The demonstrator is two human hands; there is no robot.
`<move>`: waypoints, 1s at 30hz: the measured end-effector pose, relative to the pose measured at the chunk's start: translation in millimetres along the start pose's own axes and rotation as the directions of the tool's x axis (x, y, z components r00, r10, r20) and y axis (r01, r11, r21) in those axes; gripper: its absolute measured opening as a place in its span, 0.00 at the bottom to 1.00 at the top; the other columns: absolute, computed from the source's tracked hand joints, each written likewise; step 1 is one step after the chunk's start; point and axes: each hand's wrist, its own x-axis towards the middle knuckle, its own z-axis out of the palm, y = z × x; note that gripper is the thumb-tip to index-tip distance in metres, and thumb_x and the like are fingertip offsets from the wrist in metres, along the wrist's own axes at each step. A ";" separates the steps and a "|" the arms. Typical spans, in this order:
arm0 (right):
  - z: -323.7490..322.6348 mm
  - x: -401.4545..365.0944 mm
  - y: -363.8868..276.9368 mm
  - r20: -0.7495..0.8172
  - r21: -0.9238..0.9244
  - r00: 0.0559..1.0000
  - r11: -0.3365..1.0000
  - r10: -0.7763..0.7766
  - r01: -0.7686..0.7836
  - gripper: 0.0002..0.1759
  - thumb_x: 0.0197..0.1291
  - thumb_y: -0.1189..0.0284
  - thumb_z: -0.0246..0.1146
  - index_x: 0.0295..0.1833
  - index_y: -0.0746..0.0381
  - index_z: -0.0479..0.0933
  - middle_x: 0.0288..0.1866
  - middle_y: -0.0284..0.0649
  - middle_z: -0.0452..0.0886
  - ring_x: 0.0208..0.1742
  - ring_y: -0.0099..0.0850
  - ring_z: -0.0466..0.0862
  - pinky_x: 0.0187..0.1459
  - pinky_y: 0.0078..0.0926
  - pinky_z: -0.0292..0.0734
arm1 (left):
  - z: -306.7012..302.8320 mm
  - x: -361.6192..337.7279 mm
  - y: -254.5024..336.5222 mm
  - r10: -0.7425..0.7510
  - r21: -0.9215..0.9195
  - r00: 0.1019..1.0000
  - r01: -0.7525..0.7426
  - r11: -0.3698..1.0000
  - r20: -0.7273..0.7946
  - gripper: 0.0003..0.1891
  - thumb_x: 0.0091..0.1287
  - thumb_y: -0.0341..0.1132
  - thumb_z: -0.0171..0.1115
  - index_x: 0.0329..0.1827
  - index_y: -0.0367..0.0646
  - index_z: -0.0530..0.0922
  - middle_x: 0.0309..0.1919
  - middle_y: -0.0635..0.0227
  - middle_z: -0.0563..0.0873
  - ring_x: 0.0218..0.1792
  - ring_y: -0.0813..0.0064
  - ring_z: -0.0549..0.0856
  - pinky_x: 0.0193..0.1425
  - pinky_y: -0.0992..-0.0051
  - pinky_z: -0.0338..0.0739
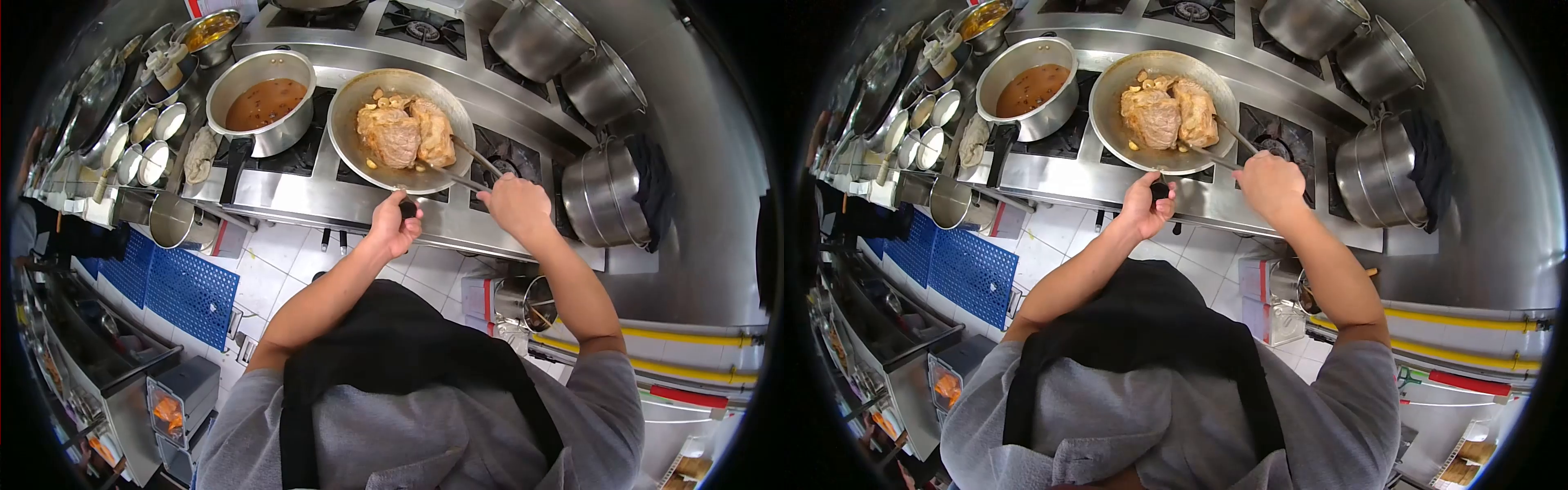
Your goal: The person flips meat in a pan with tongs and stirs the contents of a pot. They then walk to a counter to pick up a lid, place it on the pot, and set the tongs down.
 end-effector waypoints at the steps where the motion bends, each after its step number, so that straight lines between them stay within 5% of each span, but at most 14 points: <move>1: -0.6 2.7 4.2 -0.015 -0.006 0.999 0.999 0.051 -0.051 0.35 0.66 0.44 0.55 0.43 0.71 0.79 0.39 0.51 0.86 0.43 0.46 0.88 0.45 0.42 0.83 | -0.7 -0.5 0.5 -0.017 -0.006 1.000 0.017 1.000 0.008 0.19 0.75 0.47 0.48 0.41 0.36 0.69 0.25 0.62 0.75 0.16 0.81 0.66 0.15 0.85 0.63; 14: 34.6 45.3 7.1 -0.053 0.191 0.989 0.973 0.138 -0.126 0.36 0.69 0.43 0.50 0.45 0.70 0.80 0.43 0.53 0.86 0.48 0.51 0.86 0.49 0.46 0.81 | 5.7 5.0 -14.1 0.033 0.044 0.998 -0.035 0.998 0.052 0.17 0.76 0.45 0.47 0.43 0.36 0.68 0.27 0.59 0.76 0.16 0.81 0.66 0.16 0.85 0.64; 20: 68.5 70.7 36.2 0.105 0.549 0.984 0.816 0.145 -0.178 0.42 0.67 0.39 0.49 0.42 0.75 0.81 0.45 0.64 0.83 0.50 0.56 0.84 0.50 0.48 0.78 | 8.4 3.8 -13.4 0.016 0.012 1.000 -0.017 1.000 0.011 0.17 0.75 0.45 0.48 0.43 0.36 0.67 0.26 0.58 0.76 0.16 0.81 0.66 0.15 0.86 0.63; 21: 74.6 75.2 41.7 0.080 0.590 0.986 0.790 0.145 -0.164 0.42 0.65 0.37 0.52 0.31 0.72 0.78 0.30 0.55 0.83 0.30 0.49 0.85 0.31 0.43 0.78 | 7.6 2.7 -11.1 0.006 -0.003 1.000 -0.006 1.000 0.001 0.17 0.75 0.45 0.49 0.44 0.36 0.67 0.26 0.58 0.76 0.15 0.81 0.65 0.14 0.86 0.62; 22: 78.9 80.7 50.8 0.076 0.590 0.987 0.792 0.139 -0.157 0.42 0.65 0.37 0.52 0.31 0.72 0.78 0.30 0.55 0.83 0.30 0.49 0.85 0.31 0.43 0.78 | 6.8 2.0 -8.6 0.013 -0.006 1.000 -0.013 1.000 0.001 0.17 0.75 0.45 0.49 0.44 0.36 0.67 0.26 0.58 0.76 0.15 0.81 0.65 0.14 0.86 0.62; 25: 80.7 85.0 65.5 0.231 0.717 0.968 0.655 0.101 -0.239 0.40 0.64 0.36 0.55 0.17 0.63 0.67 0.10 0.31 0.62 0.07 0.23 0.61 0.09 0.25 0.56 | 2.4 1.2 -7.8 0.004 -0.019 1.000 -0.004 1.000 0.006 0.17 0.75 0.45 0.49 0.43 0.37 0.67 0.26 0.59 0.75 0.15 0.82 0.65 0.14 0.86 0.62; 28: 78.3 88.2 72.2 0.271 0.722 0.960 0.647 0.065 -0.247 0.39 0.64 0.36 0.55 0.16 0.62 0.67 0.11 0.30 0.62 0.08 0.22 0.62 0.10 0.24 0.57 | 2.2 1.3 -7.6 0.015 -0.017 1.000 -0.015 1.000 0.017 0.17 0.75 0.45 0.49 0.43 0.38 0.68 0.26 0.60 0.75 0.15 0.82 0.64 0.14 0.86 0.62; 29: 73.6 89.1 70.8 0.279 0.679 0.959 0.695 0.054 -0.237 0.44 0.65 0.36 0.52 0.21 0.70 0.73 0.13 0.40 0.70 0.10 0.33 0.71 0.13 0.34 0.66 | 2.2 1.1 -7.5 0.008 -0.017 1.000 -0.008 1.000 0.023 0.16 0.74 0.46 0.49 0.43 0.38 0.68 0.26 0.60 0.75 0.15 0.82 0.64 0.14 0.86 0.62; 30: 71.3 86.9 68.3 0.278 0.679 0.959 0.696 0.053 -0.235 0.44 0.65 0.36 0.52 0.21 0.70 0.73 0.13 0.40 0.70 0.10 0.33 0.71 0.13 0.34 0.66 | 2.2 0.7 -7.3 0.002 -0.018 1.000 -0.002 1.000 0.029 0.16 0.74 0.46 0.50 0.43 0.38 0.68 0.25 0.60 0.75 0.15 0.82 0.64 0.14 0.86 0.61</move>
